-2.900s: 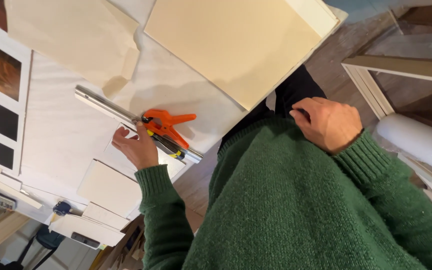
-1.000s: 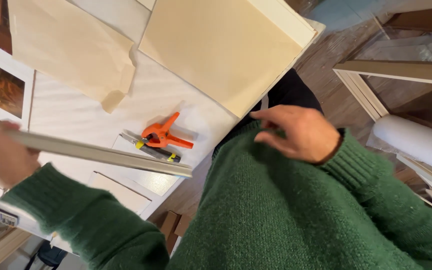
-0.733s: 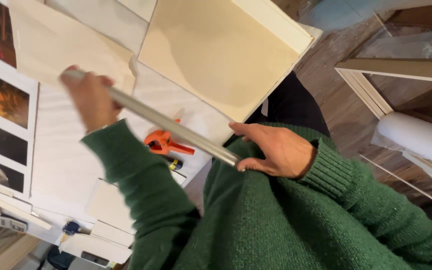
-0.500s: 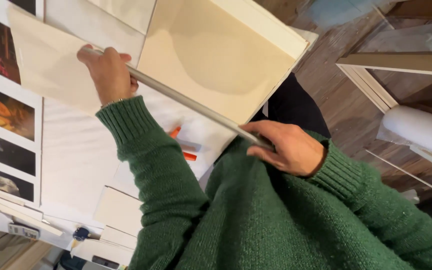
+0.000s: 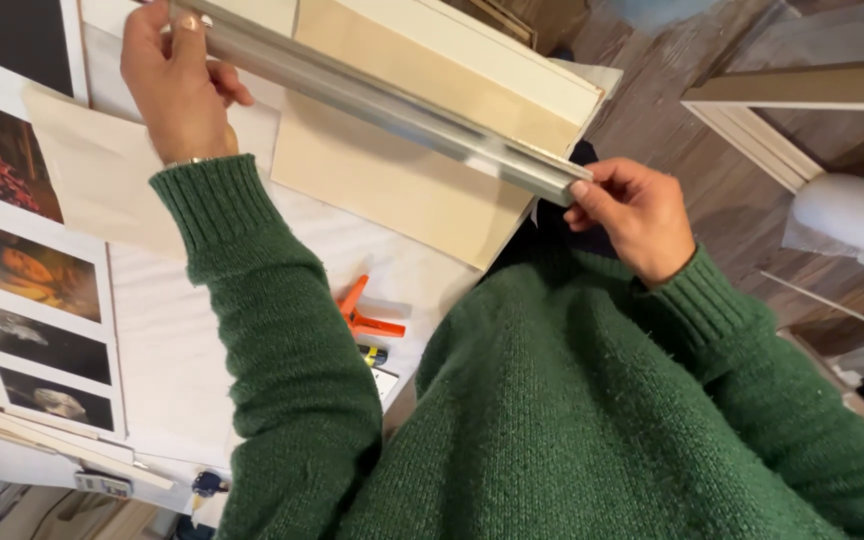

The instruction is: Cutting a paper mat for an art print using a ruler and a utility knife.

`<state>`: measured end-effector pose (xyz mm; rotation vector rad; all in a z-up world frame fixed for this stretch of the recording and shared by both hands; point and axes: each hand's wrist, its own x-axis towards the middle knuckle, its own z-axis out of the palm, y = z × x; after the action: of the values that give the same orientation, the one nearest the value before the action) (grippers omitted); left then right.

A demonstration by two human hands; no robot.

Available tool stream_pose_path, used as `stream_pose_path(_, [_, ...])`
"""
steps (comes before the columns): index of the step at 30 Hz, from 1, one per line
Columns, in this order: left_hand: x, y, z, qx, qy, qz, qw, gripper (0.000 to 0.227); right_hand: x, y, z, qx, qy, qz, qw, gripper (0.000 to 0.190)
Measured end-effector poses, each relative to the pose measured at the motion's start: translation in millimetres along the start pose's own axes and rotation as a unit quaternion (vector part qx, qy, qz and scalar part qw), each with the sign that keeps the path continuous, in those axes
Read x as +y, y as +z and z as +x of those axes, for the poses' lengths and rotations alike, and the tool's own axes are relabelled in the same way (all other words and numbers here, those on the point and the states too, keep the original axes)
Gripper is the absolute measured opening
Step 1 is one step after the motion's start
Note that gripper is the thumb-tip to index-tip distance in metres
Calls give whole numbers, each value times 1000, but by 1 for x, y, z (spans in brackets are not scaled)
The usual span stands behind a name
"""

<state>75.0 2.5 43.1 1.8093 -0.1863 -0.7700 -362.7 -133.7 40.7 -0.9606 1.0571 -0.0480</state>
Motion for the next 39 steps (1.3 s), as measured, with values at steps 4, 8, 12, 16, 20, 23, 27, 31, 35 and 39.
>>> stream_pose_path(4, [2,7,13,-27,31,16,999,13,0,4,10,64,-15,65,996,12])
stream_pose_path(8, [-13,3,38,12,48,130,990,7,5,7,19,99,-12,75,992,13])
stream_pose_path(12, [-38,-13,64,-2,190,224,956,19,4,11,22,125,-12,86,988,14])
stream_pose_path(16, [-41,-10,74,16,190,207,960,15,5,14,28,134,-23,83,987,14])
stream_pose_path(20, [-46,-9,81,7,237,210,949,12,2,18,31,143,-19,72,987,14])
stream_pose_path(23, [-52,-11,80,18,230,201,952,12,3,20,31,147,-26,78,986,14])
stream_pose_path(27, [-61,-13,81,28,288,245,925,18,4,19,32,152,-26,67,986,14])
stream_pose_path(31, [-52,-2,74,31,301,232,924,10,5,21,32,161,-25,48,985,14])
stream_pose_path(35, [-50,-1,74,40,292,247,923,7,5,20,33,168,-33,46,984,16])
stream_pose_path(39, [-52,-2,75,48,277,257,925,6,2,21,33,172,-27,26,984,15])
